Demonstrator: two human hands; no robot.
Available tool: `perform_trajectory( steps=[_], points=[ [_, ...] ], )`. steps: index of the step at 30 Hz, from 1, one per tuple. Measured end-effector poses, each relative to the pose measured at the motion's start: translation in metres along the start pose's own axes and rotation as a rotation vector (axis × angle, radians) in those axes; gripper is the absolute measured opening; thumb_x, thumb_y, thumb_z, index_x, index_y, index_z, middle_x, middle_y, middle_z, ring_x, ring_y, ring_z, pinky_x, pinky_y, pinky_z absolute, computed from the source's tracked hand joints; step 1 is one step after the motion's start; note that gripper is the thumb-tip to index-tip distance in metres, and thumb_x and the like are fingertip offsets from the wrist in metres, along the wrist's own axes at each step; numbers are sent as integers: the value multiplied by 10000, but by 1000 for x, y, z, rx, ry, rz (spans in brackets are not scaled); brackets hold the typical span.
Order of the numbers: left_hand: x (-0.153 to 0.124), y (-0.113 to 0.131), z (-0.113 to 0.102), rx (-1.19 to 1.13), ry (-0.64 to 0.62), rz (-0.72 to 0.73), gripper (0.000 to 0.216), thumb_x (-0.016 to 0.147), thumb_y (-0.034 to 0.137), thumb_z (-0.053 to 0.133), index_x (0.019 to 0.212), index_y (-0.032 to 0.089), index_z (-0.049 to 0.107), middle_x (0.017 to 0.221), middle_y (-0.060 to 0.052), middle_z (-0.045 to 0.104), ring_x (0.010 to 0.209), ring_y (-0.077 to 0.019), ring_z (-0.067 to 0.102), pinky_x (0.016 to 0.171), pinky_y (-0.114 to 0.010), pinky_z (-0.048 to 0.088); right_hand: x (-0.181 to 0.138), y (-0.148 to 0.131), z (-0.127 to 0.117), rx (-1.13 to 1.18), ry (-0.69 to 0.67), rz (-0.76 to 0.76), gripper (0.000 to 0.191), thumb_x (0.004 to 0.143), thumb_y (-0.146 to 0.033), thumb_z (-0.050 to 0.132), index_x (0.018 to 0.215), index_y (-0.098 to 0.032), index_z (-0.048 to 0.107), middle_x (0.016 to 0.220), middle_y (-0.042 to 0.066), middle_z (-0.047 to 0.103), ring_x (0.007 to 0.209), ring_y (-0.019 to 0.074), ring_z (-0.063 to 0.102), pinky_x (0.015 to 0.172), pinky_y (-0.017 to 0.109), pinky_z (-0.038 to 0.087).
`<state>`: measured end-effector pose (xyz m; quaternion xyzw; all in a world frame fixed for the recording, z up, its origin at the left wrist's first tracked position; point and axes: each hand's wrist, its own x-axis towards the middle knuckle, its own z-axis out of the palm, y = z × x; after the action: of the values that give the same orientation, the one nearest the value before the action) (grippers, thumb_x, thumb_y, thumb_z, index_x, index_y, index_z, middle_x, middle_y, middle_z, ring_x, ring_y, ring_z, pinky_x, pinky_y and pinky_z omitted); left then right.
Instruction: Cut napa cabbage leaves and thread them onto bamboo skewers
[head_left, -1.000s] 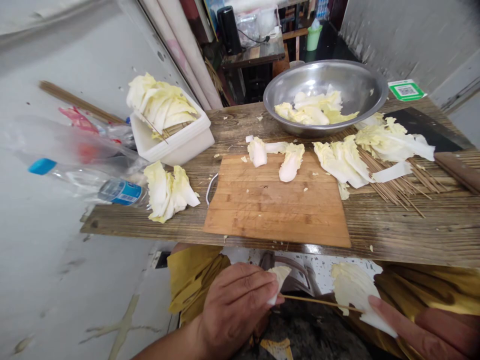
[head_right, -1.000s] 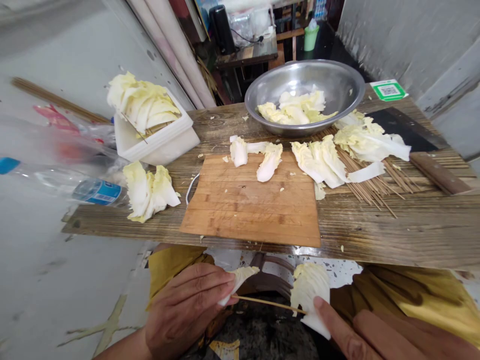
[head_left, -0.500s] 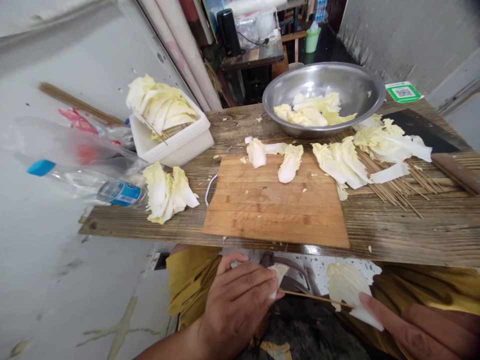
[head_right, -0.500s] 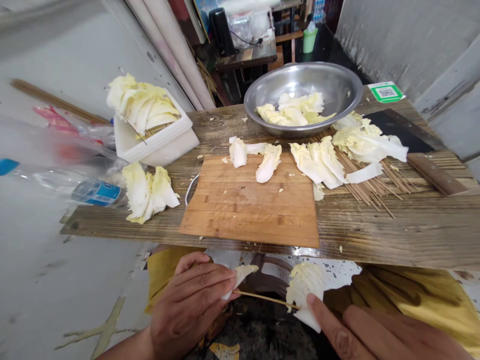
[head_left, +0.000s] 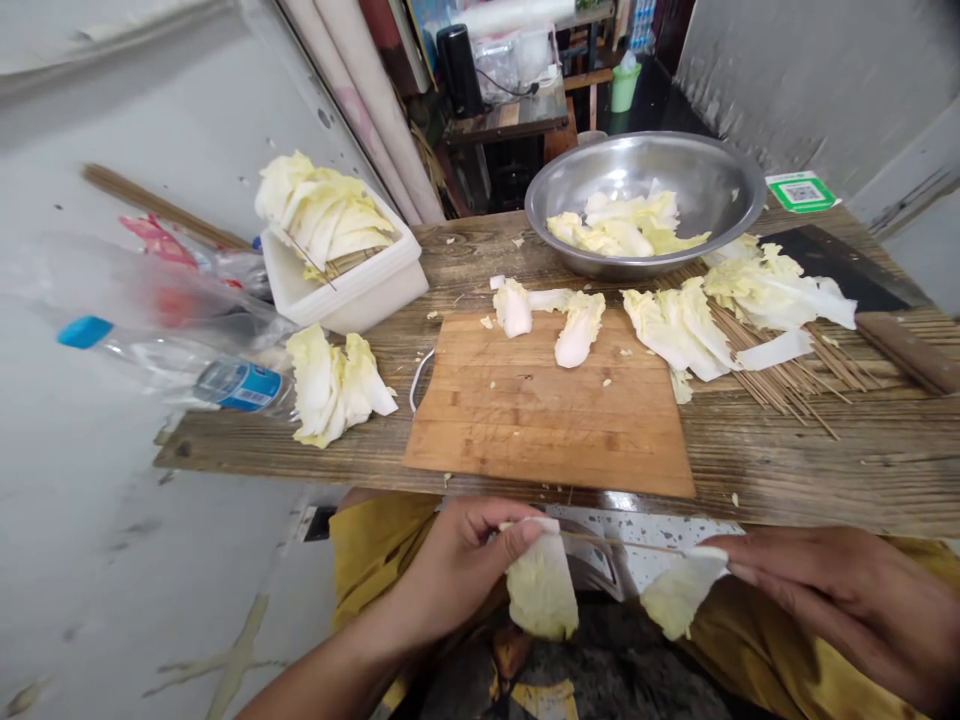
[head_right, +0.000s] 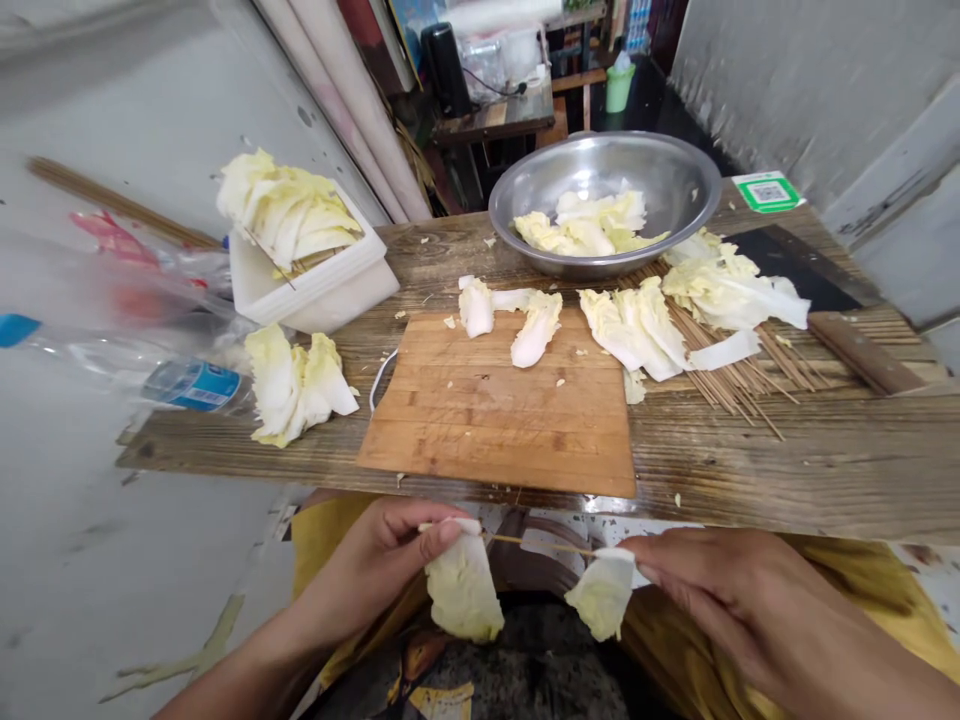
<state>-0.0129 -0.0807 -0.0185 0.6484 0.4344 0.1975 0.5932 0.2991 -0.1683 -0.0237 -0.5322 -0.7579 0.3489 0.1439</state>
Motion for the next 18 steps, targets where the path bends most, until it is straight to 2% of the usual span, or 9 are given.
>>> perform_trajectory(
  steps=[4, 8, 10, 13, 15, 17, 18],
  points=[
    [11, -4, -1, -319, -55, -177, 336, 851, 435, 592, 788, 129, 715, 693, -39, 706, 588, -117, 610, 553, -209, 476, 14, -2, -6, 298, -86, 106, 330, 963, -366, 429, 1220, -330, 631, 1115, 27, 694, 955, 211, 671, 834, 275, 534],
    [19, -7, 2, -390, -45, -199, 392, 844, 480, 581, 744, 122, 709, 672, -43, 704, 572, -115, 610, 566, -217, 474, 19, -5, -8, 379, -132, 144, 310, 964, -368, 449, 1208, -335, 636, 1108, 12, 695, 938, 201, 670, 840, 289, 533],
    [21, -4, 0, -255, -57, -121, 328, 828, 445, 610, 780, 138, 716, 722, -46, 727, 629, -140, 649, 597, -229, 491, 15, -4, -7, 313, -121, 142, 314, 966, -359, 444, 1218, -330, 629, 1112, 15, 693, 966, 207, 663, 837, 294, 535],
    [18, 3, -4, 72, -32, 86, 145, 787, 299, 679, 850, 179, 729, 814, -30, 752, 731, -164, 689, 654, -232, 507, 6, -5, -3, 115, -46, 97, 329, 966, -328, 419, 1234, -356, 607, 1112, 7, 690, 999, 213, 655, 852, 304, 533],
    [13, 7, -6, 262, -32, 220, 90, 810, 239, 654, 835, 197, 730, 764, -8, 746, 689, -144, 682, 636, -216, 495, 1, -11, -3, 4, -45, 3, 364, 964, -308, 389, 1274, -395, 558, 1112, -8, 686, 1013, 209, 650, 874, 312, 528],
    [6, 9, -6, 421, -72, 319, 124, 852, 211, 605, 802, 200, 719, 677, 11, 717, 627, -124, 654, 612, -208, 469, 0, -19, -3, -58, -44, -110, 412, 952, -304, 386, 1331, -435, 481, 1086, -22, 690, 980, 199, 664, 847, 293, 542],
    [3, 9, -5, 478, -84, 365, 142, 865, 195, 586, 792, 196, 708, 659, 15, 706, 617, -119, 642, 615, -211, 459, -1, -23, -4, -67, 17, -145, 429, 934, -312, 421, 1338, -452, 465, 1022, -30, 704, 911, 194, 685, 796, 270, 561]
  ],
)
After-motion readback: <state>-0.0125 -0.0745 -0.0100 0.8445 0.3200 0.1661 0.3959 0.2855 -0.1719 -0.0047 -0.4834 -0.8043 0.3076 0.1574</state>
